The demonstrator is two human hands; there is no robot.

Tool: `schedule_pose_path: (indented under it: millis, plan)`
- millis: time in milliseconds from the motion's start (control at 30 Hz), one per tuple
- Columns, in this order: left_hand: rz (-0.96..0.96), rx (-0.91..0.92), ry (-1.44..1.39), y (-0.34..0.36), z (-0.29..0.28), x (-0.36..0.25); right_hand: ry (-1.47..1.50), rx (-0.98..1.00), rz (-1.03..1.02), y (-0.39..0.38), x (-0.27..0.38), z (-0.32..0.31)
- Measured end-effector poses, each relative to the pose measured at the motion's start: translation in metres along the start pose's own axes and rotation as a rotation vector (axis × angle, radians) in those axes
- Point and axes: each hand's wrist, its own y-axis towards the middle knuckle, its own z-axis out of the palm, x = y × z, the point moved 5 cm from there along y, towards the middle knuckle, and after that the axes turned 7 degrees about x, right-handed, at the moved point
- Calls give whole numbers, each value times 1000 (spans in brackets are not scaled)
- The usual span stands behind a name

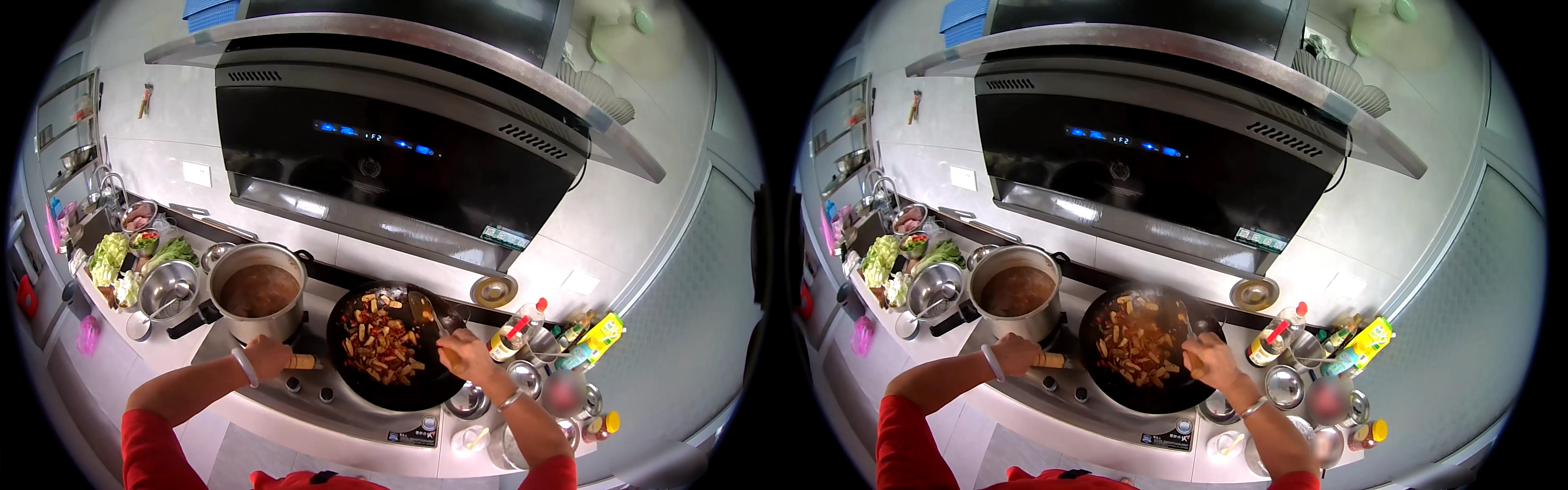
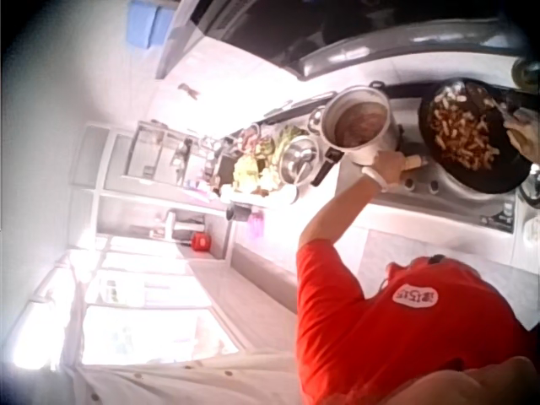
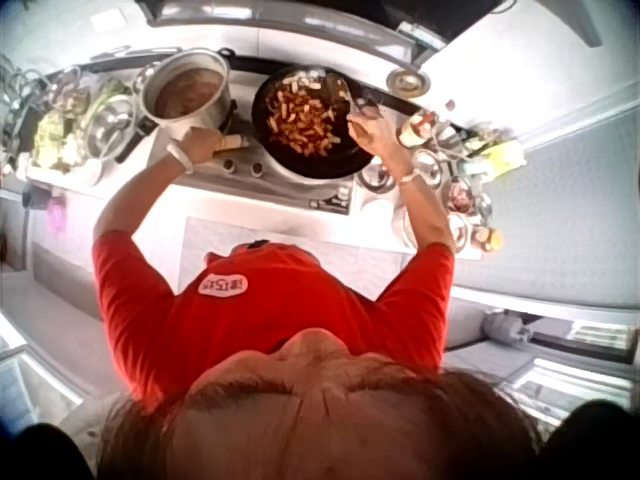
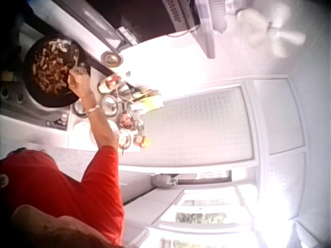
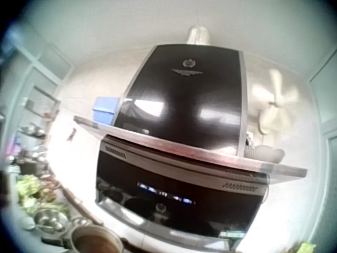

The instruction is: The person stir-fries sliced meat in a wok on a gas stove, using a spatula to mix the ingredients. They add liquid seasonings from bottles and a white powder from a small bowl, tasting a piece of meat with chopsticks midway through the process.

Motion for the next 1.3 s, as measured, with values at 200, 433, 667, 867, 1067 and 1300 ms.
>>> schedule_pose_path:
  millis: [200, 433, 667, 867, 1067, 1300]
  plan:
    - [24, -18, 8, -5, -7, -8, -192, 491, -215, -6, 22, 52]
    - [33, -19, -15, -9, -6, -7, 2, 517, -193, 12, 16, 10]
    - [17, -55, -11, -12, -13, -12, -166, 543, -291, -12, 14, 51]
    - [18, -40, -7, -11, -12, -11, 122, 401, -288, 7, 29, -11]
    - [3, -20, 2, -12, -13, -9, 420, 260, 207, 75, 52, -32]
    - [38, -56, 34, -8, -8, -8, 314, 338, 314, 69, 37, 16]
